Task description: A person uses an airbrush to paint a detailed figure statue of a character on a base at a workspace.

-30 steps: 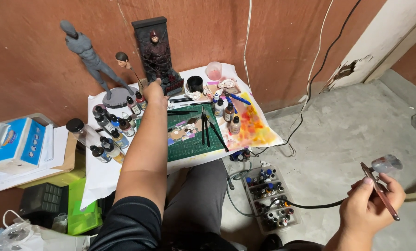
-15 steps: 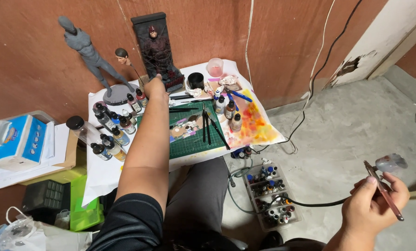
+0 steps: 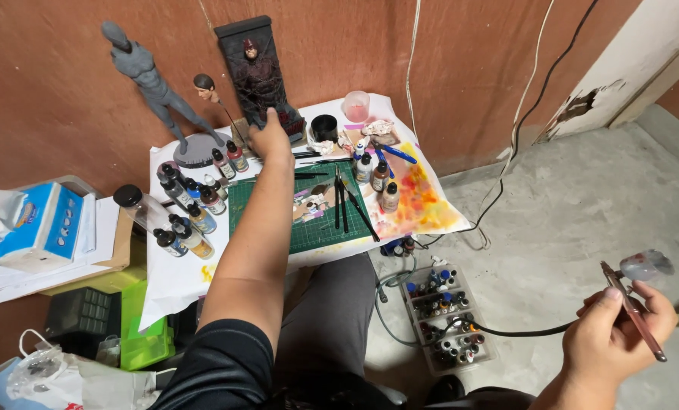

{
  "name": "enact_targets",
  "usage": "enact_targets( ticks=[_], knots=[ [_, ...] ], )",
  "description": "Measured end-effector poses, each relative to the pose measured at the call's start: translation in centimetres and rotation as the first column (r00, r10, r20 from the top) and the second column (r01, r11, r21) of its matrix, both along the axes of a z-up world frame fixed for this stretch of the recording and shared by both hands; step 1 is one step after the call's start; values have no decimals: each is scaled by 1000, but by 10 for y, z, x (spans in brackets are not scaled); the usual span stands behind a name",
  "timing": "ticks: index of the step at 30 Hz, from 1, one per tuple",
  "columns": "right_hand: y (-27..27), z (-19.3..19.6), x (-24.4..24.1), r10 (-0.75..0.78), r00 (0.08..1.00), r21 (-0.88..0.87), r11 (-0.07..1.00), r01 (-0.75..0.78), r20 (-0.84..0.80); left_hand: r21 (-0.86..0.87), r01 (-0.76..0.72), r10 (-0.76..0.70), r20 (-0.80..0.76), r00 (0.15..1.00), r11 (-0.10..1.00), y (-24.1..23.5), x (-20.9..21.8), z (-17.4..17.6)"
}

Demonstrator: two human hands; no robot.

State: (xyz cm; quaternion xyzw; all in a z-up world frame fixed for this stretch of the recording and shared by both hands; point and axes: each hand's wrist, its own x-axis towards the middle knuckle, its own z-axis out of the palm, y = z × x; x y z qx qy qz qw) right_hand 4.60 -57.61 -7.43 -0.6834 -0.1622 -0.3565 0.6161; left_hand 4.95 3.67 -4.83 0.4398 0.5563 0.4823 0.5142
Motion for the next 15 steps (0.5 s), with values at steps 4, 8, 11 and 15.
enact_targets(
  ticks=[4,8,11,15],
  knots=[
    [-2,-2,1,-6,1000,5,1000,6,10,-1,45,-45,-26,999,999,-17,-10,15],
    [-3,-4,3,-9,1000,-14,1000,10,29,-17,42,-43,-89,995,999,-19,-15,23],
    [-2,-4,3,-7,1000,-15,1000,7,28,-29,66,-68,-105,992,997,-24,-19,28],
    [1,1,-2,10,999,13,1000,-9,-44,45,68,-60,-161,985,997,-13,-11,11]
  ],
)
